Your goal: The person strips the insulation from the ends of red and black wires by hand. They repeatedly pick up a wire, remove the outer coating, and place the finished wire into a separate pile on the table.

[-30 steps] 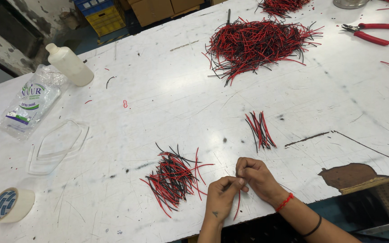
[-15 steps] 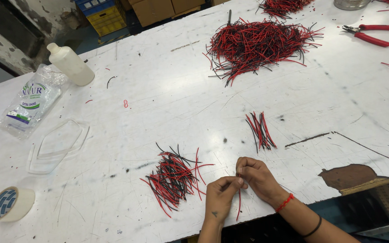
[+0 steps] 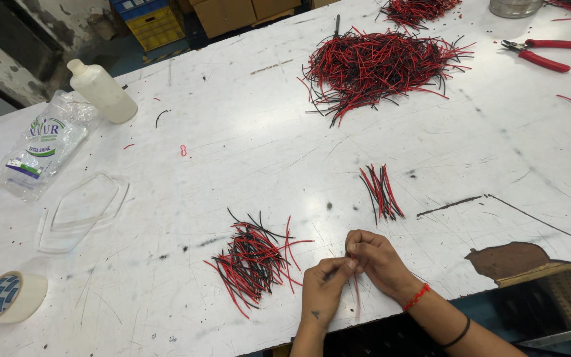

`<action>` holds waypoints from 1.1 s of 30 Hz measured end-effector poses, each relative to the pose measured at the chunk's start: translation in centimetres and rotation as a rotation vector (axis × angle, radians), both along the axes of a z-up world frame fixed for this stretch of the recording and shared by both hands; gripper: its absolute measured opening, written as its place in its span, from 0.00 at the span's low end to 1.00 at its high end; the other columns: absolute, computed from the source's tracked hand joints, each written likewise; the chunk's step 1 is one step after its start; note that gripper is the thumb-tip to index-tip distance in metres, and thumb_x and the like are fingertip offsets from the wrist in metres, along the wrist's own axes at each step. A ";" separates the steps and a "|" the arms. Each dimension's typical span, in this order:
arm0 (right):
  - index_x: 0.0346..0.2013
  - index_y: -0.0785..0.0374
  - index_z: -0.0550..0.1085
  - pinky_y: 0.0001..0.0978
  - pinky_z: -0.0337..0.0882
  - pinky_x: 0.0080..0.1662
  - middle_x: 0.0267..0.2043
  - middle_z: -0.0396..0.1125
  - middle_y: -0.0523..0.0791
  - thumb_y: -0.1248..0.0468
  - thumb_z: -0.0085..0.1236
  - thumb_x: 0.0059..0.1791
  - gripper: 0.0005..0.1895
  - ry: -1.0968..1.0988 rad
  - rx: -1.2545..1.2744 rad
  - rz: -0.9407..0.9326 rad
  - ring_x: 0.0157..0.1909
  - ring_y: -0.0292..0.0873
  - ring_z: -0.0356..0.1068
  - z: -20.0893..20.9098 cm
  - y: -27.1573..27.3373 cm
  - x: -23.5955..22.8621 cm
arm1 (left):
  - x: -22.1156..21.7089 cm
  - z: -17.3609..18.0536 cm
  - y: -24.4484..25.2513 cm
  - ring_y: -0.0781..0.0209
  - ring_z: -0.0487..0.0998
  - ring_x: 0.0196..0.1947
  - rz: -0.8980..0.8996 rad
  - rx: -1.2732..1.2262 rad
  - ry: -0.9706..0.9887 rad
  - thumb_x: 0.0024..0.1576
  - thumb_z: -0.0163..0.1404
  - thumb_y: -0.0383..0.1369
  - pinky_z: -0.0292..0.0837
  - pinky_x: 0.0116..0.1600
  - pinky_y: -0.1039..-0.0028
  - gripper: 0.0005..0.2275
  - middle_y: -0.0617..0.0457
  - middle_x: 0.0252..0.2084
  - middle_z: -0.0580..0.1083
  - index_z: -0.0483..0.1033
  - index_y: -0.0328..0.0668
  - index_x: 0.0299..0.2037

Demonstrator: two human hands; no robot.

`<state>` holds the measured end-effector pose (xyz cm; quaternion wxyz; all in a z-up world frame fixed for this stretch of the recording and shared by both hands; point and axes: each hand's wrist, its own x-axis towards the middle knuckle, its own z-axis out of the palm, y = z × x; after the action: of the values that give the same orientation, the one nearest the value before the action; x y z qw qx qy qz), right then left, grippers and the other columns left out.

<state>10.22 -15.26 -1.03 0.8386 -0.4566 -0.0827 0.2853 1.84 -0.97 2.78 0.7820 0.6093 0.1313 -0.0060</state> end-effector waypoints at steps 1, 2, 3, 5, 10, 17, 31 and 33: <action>0.28 0.65 0.71 0.29 0.62 0.33 0.27 0.63 0.41 0.66 0.52 0.49 0.06 -0.006 0.021 0.017 0.27 0.34 0.60 0.0 0.0 -0.1 | 0.0 -0.2 0.1 0.69 0.80 0.35 0.002 0.008 0.007 0.54 0.59 0.31 0.75 0.47 0.79 0.08 0.52 0.31 0.83 0.84 0.32 0.36; 0.28 0.65 0.71 0.29 0.62 0.32 0.27 0.63 0.41 0.66 0.52 0.49 0.06 -0.011 0.043 0.033 0.26 0.34 0.60 -0.1 0.1 -0.2 | 0.0 -0.3 0.1 0.68 0.80 0.34 0.004 0.015 0.014 0.54 0.59 0.31 0.75 0.46 0.79 0.08 0.51 0.30 0.82 0.84 0.31 0.36; 0.28 0.65 0.71 0.29 0.63 0.33 0.27 0.62 0.41 0.66 0.52 0.49 0.06 -0.015 0.043 0.028 0.27 0.35 0.60 -0.2 0.0 -0.2 | 0.0 -0.5 0.1 0.68 0.80 0.33 0.005 0.022 0.021 0.54 0.60 0.31 0.75 0.45 0.78 0.08 0.51 0.30 0.82 0.84 0.31 0.36; 0.29 0.64 0.70 0.30 0.65 0.36 0.27 0.62 0.41 0.67 0.52 0.50 0.06 -0.023 0.044 0.015 0.29 0.35 0.61 -0.5 0.0 -0.1 | 0.0 -0.5 -0.2 0.68 0.78 0.32 0.046 0.054 0.009 0.52 0.62 0.30 0.74 0.43 0.78 0.08 0.51 0.29 0.81 0.84 0.29 0.35; 0.29 0.66 0.70 0.30 0.64 0.38 0.30 0.63 0.42 0.66 0.52 0.50 0.07 -0.001 0.070 -0.023 0.33 0.35 0.61 -0.6 -0.1 0.0 | -0.1 0.4 -0.3 0.69 0.77 0.32 0.070 0.081 0.059 0.51 0.63 0.31 0.72 0.42 0.79 0.08 0.52 0.29 0.80 0.84 0.31 0.34; 0.38 0.71 0.72 0.31 0.66 0.42 0.32 0.65 0.43 0.65 0.50 0.49 0.10 0.045 0.119 -0.059 0.35 0.37 0.63 -0.1 0.0 0.1 | -0.1 0.2 0.1 0.68 0.79 0.33 0.080 0.032 0.050 0.53 0.62 0.31 0.74 0.44 0.78 0.08 0.51 0.30 0.81 0.83 0.31 0.34; 0.31 0.66 0.72 0.30 0.65 0.39 0.30 0.65 0.42 0.68 0.53 0.50 0.04 -0.067 0.011 0.066 0.33 0.35 0.62 -0.2 0.2 -0.1 | 0.0 -0.3 0.6 0.66 0.79 0.35 0.033 0.017 0.041 0.55 0.59 0.32 0.74 0.46 0.77 0.09 0.50 0.31 0.81 0.83 0.30 0.36; 0.31 0.66 0.72 0.30 0.65 0.36 0.30 0.65 0.43 0.69 0.53 0.50 0.04 -0.057 0.023 0.052 0.31 0.36 0.63 0.1 0.2 0.0 | 0.2 -1.1 0.6 0.66 0.79 0.36 -0.001 -0.021 -0.039 0.58 0.56 0.33 0.74 0.48 0.78 0.11 0.50 0.32 0.82 0.83 0.29 0.37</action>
<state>10.17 -15.06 -0.98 0.8333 -0.4526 -0.1218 0.2930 1.99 -0.36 1.69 0.7908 0.6011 0.1155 0.0041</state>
